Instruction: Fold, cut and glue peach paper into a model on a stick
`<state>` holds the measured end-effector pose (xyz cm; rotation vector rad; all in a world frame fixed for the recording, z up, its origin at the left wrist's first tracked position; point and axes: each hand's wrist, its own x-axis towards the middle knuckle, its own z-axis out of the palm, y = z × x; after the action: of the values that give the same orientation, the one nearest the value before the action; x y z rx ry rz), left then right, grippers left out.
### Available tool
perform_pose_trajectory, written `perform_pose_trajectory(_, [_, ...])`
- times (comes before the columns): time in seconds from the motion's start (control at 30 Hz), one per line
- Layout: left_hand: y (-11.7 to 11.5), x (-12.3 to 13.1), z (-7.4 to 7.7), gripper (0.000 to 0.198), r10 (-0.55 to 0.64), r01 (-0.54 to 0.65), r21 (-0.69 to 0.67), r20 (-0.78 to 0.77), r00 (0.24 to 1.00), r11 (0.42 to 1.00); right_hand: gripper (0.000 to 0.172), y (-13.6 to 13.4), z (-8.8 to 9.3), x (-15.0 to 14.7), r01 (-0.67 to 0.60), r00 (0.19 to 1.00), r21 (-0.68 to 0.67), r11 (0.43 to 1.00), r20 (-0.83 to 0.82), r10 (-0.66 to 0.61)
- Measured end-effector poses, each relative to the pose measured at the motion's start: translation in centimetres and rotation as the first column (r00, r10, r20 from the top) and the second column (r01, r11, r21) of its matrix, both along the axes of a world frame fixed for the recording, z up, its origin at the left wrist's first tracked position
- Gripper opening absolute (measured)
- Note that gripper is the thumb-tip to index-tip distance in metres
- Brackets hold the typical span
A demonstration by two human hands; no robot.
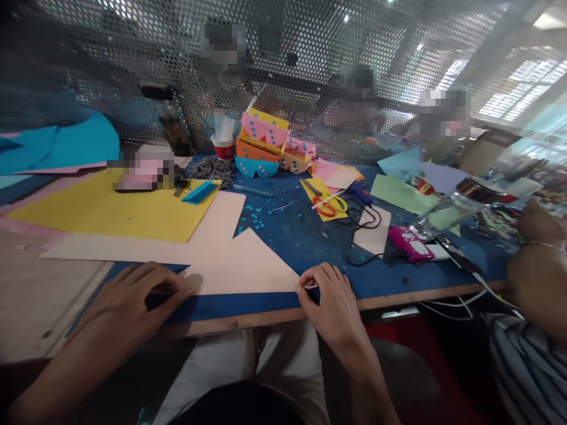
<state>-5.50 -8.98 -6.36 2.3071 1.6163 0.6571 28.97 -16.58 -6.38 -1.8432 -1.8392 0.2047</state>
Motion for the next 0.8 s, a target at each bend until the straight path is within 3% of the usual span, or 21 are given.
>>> perform_pose_trajectory(0.8, [0.4,-1.8,-0.8,0.043,0.011,-0.011,-0.009,0.020,1.000,1.000,0.007,0.1,0.0,0.2,-0.011,0.999,-0.017,1.000,-0.034,0.010])
